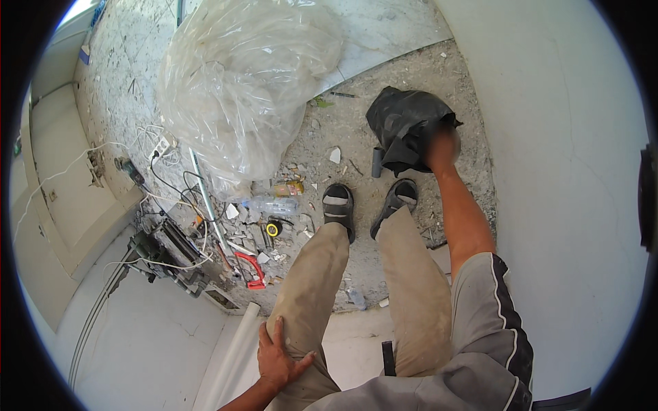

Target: The recorder is wiring a water pump and coiling up the electrical cable in a room under renovation.

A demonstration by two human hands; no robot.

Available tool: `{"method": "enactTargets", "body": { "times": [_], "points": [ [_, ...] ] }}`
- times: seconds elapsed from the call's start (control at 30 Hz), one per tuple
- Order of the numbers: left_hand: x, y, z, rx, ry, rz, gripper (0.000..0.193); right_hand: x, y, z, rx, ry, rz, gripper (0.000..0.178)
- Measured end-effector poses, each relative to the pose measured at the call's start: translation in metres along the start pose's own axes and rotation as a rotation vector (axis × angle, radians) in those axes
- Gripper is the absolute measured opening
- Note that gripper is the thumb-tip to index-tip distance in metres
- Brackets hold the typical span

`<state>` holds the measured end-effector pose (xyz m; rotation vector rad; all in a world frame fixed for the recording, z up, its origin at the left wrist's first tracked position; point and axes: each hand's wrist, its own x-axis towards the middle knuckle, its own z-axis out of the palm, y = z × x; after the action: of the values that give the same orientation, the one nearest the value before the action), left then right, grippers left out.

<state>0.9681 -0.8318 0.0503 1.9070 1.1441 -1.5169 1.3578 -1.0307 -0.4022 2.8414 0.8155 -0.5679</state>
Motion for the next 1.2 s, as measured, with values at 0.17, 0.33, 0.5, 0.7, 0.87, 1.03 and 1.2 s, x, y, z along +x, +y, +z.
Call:
{"method": "enactTargets", "body": {
  "times": [0.17,0.33,0.5,0.7,0.87,1.03,1.2],
  "points": [
    [-0.002,0.000,-0.004,0.010,-0.012,-0.002,0.120,-0.011,-0.019,-0.036,0.117,-0.030,-0.128,0.030],
    [0.002,0.002,-0.004,0.066,0.015,0.023,0.122,-0.009,-0.008,-0.022,0.023,-0.151,-0.048,0.023],
    [0.001,0.003,-0.007,0.071,0.024,0.006,0.122,0.025,-0.033,0.001,0.252,-0.327,0.057,0.045],
    [0.002,0.011,-0.009,0.011,-0.008,-0.003,0.119,0.039,-0.028,0.037,0.532,-0.108,0.198,0.067],
    [-0.001,0.006,-0.007,0.019,0.002,-0.034,0.120,0.043,-0.024,0.016,0.575,-0.340,0.173,0.057],
    [0.002,0.007,-0.006,0.011,0.021,0.011,0.119,0.034,-0.007,0.020,0.517,-0.377,0.192,0.042],
    [-0.001,0.005,-0.006,0.025,0.016,-0.007,0.118,0.006,-0.023,0.012,0.564,-0.347,0.339,0.039]
  ]
}}
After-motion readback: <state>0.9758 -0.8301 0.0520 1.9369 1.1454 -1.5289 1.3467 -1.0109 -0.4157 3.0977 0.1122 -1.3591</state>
